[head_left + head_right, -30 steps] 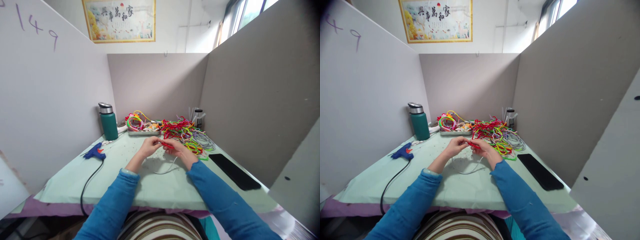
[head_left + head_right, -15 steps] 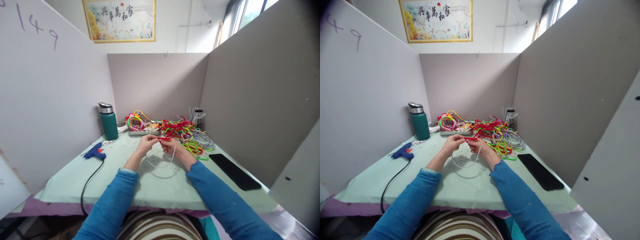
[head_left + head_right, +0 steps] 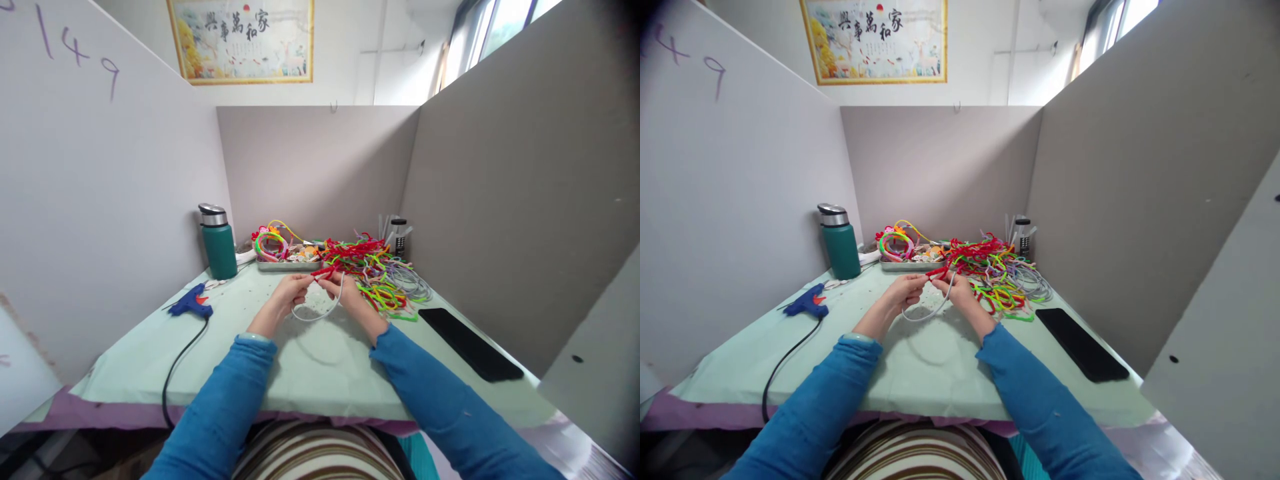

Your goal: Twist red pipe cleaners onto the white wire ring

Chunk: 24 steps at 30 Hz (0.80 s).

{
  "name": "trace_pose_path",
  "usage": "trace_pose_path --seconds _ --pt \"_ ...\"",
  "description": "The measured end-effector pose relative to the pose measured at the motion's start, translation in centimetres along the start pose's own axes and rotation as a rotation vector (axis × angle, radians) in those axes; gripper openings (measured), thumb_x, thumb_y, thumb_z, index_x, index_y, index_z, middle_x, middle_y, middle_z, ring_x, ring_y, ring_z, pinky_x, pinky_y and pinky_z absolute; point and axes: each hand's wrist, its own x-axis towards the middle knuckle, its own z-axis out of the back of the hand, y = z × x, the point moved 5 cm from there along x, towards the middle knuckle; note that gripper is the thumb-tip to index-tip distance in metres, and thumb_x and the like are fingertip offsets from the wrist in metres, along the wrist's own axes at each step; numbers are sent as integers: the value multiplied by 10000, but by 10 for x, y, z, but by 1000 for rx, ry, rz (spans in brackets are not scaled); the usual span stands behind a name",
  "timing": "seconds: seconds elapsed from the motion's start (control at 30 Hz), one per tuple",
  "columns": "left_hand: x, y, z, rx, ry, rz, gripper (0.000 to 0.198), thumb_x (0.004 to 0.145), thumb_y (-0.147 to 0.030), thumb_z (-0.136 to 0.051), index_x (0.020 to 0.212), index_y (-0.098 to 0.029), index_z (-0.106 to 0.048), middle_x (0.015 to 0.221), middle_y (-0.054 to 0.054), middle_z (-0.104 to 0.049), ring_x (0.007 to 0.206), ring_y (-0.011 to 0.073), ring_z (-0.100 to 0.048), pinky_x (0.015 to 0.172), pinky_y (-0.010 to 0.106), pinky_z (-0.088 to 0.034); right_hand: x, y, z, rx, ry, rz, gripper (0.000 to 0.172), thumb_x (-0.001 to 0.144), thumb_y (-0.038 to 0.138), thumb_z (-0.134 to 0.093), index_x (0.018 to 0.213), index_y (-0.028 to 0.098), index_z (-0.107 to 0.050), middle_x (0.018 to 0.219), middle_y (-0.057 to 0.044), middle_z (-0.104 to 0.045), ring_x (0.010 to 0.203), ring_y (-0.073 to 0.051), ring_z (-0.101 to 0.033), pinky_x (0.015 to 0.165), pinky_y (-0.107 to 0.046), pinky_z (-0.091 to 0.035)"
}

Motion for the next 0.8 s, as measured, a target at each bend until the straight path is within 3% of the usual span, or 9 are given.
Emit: trace_pose_path --seconds 0.17,0.33,0.47,0.6,0.7,0.8 --pt "-2 -3 -1 -47 -8 -69 320 637 -325 -755 760 -159 -510 511 -102 -294 366 9 -210 372 193 -91 -1 -12 -4 159 7 -78 298 684 453 -649 736 162 -615 514 46 -457 457 -87 -391 456 -235 -300" --pt "0 -2 3 -65 -51 -68 312 634 -301 -752 775 -159 -512 581 -69 -432 367 -1 -220 372 189 -101 -5 -7 1 -111 7 5 277 738 423 -611 754 156 -685 514 22 -508 485 -106 -429 481 -249 -336" --pt "-1 -2 3 -66 -74 -49 260 660 -261 -724 808 -144 -546 560 -66 -431 363 1 -211 373 191 -102 -6 6 -1 -222 -45 173 279 784 390 -583 955 207 -708 765 -41 -681 699 -179 -594 655 -306 -473" --pt "-1 -1 3 -61 -80 -4 217 661 -232 -720 777 -127 -569 490 -87 -340 359 10 -199 375 200 -95 -12 18 -12 -329 53 448 234 818 311 -570 983 223 -711 936 -66 -705 897 -217 -629 838 -365 -480" --pt "1 1 6 -68 -101 1 196 672 -238 -716 726 -132 -559 465 -98 -285 357 14 -191 379 200 -101 -17 20 -13 -435 88 541 281 842 224 -523 1078 224 -677 1045 -66 -682 961 -199 -619 872 -342 -469" --pt "2 2 8 -44 -130 6 172 702 -241 -691 733 -130 -564 489 -75 -363 357 12 -199 380 196 -102 -17 20 -7 -613 34 557 292 841 198 -519 1095 222 -661 1025 -64 -672 909 -186 -615 816 -310 -474"
